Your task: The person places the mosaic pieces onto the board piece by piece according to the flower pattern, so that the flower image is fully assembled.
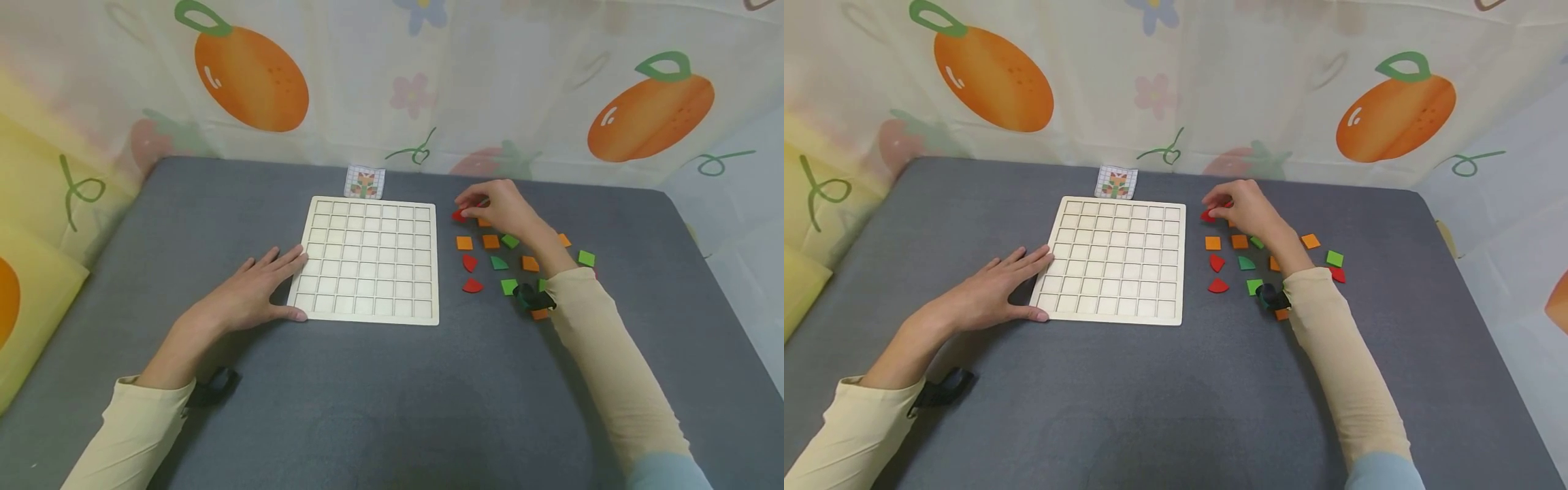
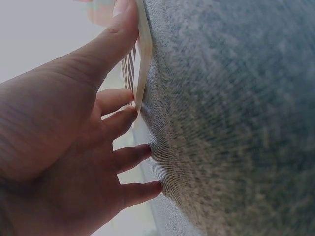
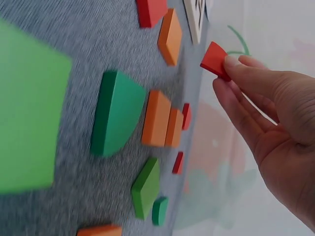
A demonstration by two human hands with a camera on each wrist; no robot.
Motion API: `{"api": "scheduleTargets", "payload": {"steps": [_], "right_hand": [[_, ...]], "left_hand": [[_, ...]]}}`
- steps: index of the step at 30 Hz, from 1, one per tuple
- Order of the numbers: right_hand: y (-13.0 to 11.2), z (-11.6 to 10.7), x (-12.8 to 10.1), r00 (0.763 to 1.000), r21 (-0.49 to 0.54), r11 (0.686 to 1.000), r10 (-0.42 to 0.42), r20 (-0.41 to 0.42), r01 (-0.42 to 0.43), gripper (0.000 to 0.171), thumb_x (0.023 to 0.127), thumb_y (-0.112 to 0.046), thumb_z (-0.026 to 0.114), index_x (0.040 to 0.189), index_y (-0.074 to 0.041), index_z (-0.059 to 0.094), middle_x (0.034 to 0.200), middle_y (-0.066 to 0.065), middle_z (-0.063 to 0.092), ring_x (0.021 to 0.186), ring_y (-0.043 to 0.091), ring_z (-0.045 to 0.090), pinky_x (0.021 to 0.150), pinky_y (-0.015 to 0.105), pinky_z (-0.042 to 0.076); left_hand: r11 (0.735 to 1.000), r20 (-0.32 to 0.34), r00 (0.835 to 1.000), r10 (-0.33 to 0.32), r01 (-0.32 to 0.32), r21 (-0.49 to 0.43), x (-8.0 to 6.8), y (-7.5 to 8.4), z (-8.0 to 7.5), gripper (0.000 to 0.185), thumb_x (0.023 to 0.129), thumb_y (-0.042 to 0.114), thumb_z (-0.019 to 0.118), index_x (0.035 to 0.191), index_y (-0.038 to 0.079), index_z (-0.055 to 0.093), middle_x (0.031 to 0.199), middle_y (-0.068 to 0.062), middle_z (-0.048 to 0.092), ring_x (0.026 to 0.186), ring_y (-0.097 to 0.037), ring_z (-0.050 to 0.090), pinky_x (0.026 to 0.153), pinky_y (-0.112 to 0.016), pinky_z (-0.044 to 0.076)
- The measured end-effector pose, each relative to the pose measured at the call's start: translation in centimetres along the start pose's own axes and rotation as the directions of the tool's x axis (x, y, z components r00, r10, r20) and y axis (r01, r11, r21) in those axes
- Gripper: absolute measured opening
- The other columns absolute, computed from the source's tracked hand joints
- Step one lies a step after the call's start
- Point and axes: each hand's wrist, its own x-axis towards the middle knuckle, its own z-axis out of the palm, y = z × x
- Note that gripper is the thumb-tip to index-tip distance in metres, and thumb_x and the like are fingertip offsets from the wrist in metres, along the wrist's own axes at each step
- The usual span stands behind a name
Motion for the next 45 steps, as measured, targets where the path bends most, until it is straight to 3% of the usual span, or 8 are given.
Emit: {"api": "scheduleTargets", "payload": {"steps": [14,33,45], "right_hand": [[-2.3,1.9,1.7,0.998,0.076,0.995,-0.061,0.021,0.059,0.027,0.088,-0.003,0.072,0.114,0.0,0.07,0.098,0.013,0.072,0.091,0.026,0.067,0.088,0.04,0.052],[-5.3,4.6,4.6,0.983,0.085,0.987,-0.146,0.11,0.137,0.026,0.087,-0.004,0.073,0.113,-0.001,0.07,0.094,0.007,0.072,0.091,0.021,0.067,0.08,0.035,0.051],[-6.5,6.2,6.3,0.979,0.116,0.986,-0.136,0.152,0.119,0.025,0.087,-0.003,0.073,0.112,0.0,0.07,0.093,0.009,0.073,0.091,0.021,0.067,0.08,0.033,0.052]], "left_hand": [[1.0,-0.022,1.0,0.006,-0.006,-0.01,-0.2,-0.3,0.2,0.104,0.079,0.054,0.074,0.157,0.009,0.021,0.163,-0.012,0.013,0.147,-0.046,0.006,0.112,-0.067,0.005],[1.0,-0.014,1.0,0.001,-0.002,-0.012,-0.3,0.0,0.0,0.102,0.08,0.053,0.073,0.157,0.01,0.021,0.163,-0.013,0.013,0.146,-0.046,0.007,0.111,-0.067,0.006],[1.0,-0.021,1.0,0.009,-0.01,-0.017,-0.2,-0.1,0.2,0.102,0.08,0.053,0.073,0.157,0.01,0.021,0.163,-0.012,0.013,0.146,-0.046,0.007,0.111,-0.067,0.006]]}}
